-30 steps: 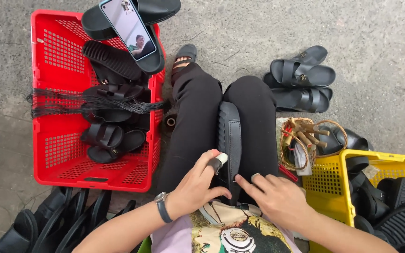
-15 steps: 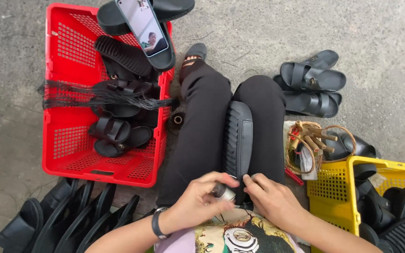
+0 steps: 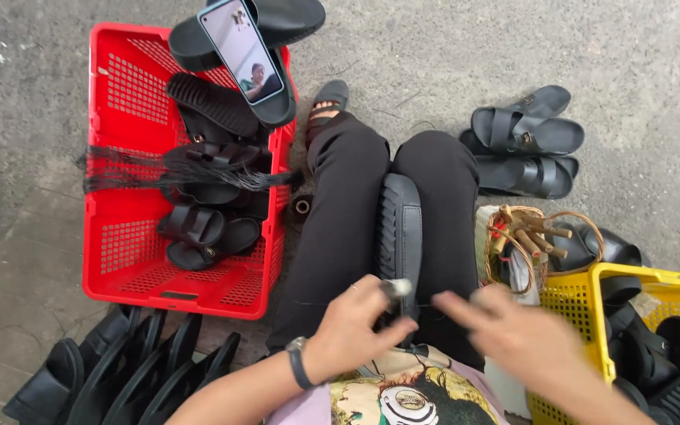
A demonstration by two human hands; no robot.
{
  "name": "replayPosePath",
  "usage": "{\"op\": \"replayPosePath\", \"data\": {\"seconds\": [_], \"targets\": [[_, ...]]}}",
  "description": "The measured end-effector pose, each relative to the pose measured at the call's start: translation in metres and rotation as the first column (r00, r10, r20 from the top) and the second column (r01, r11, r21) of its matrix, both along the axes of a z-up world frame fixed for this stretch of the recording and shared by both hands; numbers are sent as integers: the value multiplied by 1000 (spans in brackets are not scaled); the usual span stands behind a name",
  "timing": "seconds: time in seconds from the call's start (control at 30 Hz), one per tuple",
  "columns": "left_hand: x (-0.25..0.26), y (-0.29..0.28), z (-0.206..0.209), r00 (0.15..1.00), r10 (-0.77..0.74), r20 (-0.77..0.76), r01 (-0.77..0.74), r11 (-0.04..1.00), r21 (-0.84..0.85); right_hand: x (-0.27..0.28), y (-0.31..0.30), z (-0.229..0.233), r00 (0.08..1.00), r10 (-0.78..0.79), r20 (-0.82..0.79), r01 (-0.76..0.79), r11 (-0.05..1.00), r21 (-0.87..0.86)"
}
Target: Hand-sewing the sole of a black sandal using a needle and thread while sitting on the floor.
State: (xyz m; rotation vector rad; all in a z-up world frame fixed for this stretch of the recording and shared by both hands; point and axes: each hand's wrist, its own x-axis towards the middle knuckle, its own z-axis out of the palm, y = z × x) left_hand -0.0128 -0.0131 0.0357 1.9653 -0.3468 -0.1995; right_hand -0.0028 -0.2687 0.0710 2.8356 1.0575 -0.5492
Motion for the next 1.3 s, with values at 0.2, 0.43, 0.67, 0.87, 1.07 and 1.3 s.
{"op": "replayPosePath", "data": {"seconds": [0.2,0.43,0.67,0.87,1.07,1.3], "targets": [[-4,3,-14,885,-214,413,194,977,90,-8,14,-6,936,-4,-352,168,884,437],[-7,11,-13,837,-121,533,159,987,-25,-10,-9,-16,843,-7,-538,299,838,457],[-11,20,-24,962,-200,185,141,947,290,-9,-36,0,813,-581,41,583,811,-49],[-3,26,-17,903,-207,-375,226,974,5,-10,28,-24,931,-94,-353,277,811,515],[49,21,1,791,-333,-513,-102,754,-649,-9,35,-19,664,-208,-718,704,497,507],[82,21,-42,717,-134,-684,-368,760,-535,5,43,-28,841,-157,-518,467,696,546]]}}
